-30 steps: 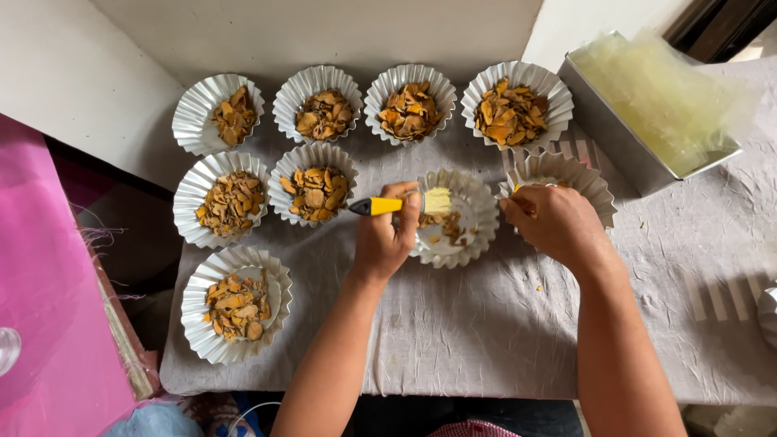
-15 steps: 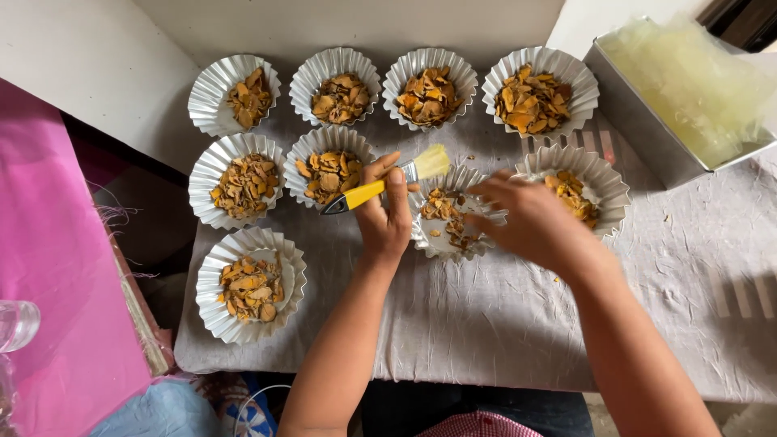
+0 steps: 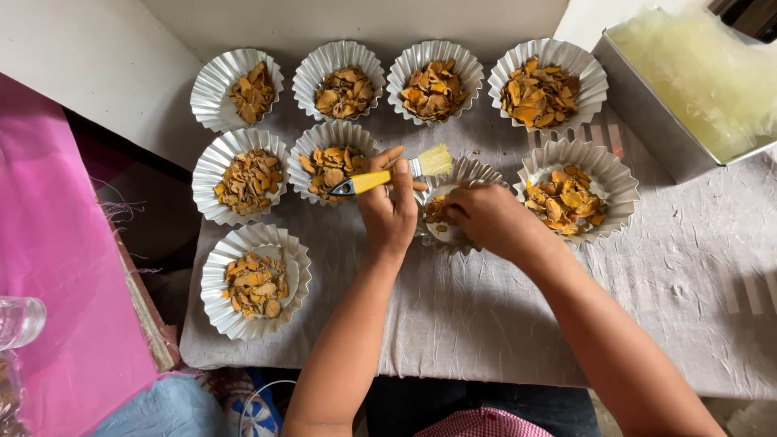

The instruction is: Brushing a liquid binder onto dried tea leaves in cupcake liners and pressing them to shape.

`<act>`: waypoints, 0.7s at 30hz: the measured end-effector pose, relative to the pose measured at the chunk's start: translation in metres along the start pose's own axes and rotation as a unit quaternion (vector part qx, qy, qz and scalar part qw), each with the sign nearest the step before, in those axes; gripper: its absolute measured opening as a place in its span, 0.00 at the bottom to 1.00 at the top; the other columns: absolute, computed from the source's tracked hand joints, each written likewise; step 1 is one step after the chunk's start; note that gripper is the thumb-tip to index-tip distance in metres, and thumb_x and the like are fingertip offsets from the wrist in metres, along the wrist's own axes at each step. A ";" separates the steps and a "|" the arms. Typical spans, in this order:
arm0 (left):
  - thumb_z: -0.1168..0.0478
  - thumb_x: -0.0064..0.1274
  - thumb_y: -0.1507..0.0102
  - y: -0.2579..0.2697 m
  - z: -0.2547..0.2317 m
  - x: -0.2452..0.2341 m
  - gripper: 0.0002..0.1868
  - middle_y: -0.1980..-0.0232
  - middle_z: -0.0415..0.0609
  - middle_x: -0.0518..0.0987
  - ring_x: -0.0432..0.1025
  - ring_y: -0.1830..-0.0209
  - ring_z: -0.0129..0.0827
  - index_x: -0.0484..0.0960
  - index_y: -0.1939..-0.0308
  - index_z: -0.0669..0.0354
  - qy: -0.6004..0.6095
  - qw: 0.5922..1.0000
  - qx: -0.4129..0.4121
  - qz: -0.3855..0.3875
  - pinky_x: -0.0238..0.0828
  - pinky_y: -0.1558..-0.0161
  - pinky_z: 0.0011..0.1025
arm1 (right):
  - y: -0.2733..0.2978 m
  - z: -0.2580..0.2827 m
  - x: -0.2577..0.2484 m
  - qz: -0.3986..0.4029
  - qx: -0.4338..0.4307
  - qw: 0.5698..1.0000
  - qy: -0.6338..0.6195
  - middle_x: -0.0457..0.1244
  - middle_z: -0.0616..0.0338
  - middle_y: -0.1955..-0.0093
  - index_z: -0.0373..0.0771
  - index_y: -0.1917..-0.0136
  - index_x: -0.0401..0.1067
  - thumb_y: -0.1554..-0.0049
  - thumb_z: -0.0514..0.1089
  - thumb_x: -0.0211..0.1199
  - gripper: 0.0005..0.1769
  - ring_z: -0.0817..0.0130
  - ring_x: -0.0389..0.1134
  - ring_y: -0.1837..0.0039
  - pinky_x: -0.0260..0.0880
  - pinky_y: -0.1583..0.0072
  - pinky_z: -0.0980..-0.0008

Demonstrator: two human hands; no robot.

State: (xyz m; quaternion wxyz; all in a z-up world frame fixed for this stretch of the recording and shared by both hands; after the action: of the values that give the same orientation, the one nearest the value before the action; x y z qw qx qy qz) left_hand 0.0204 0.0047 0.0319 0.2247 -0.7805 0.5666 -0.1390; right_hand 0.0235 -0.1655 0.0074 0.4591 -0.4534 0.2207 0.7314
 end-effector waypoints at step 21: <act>0.54 0.48 0.30 0.005 -0.006 -0.007 0.13 0.70 0.42 0.73 0.69 0.72 0.21 0.81 0.61 0.57 0.068 0.997 0.033 0.015 0.70 0.65 0.22 | 0.018 -0.002 -0.022 -0.168 0.160 0.711 -0.664 0.71 0.44 0.54 0.25 0.46 0.75 0.41 0.31 0.65 0.10 0.64 0.75 0.53 0.82 0.47 0.58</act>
State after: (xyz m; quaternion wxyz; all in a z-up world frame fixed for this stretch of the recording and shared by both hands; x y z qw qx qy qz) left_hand 0.0111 0.0089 0.0351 0.2132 -0.7528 0.5872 -0.2074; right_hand 0.0125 -0.1860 0.0234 0.6683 0.1996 -0.1070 0.7086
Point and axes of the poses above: each hand's wrist, its own y-axis away from the middle knuckle, its own x-axis out of the palm, z = x × y, the point moved 3 cm from there along -y, towards the middle knuckle
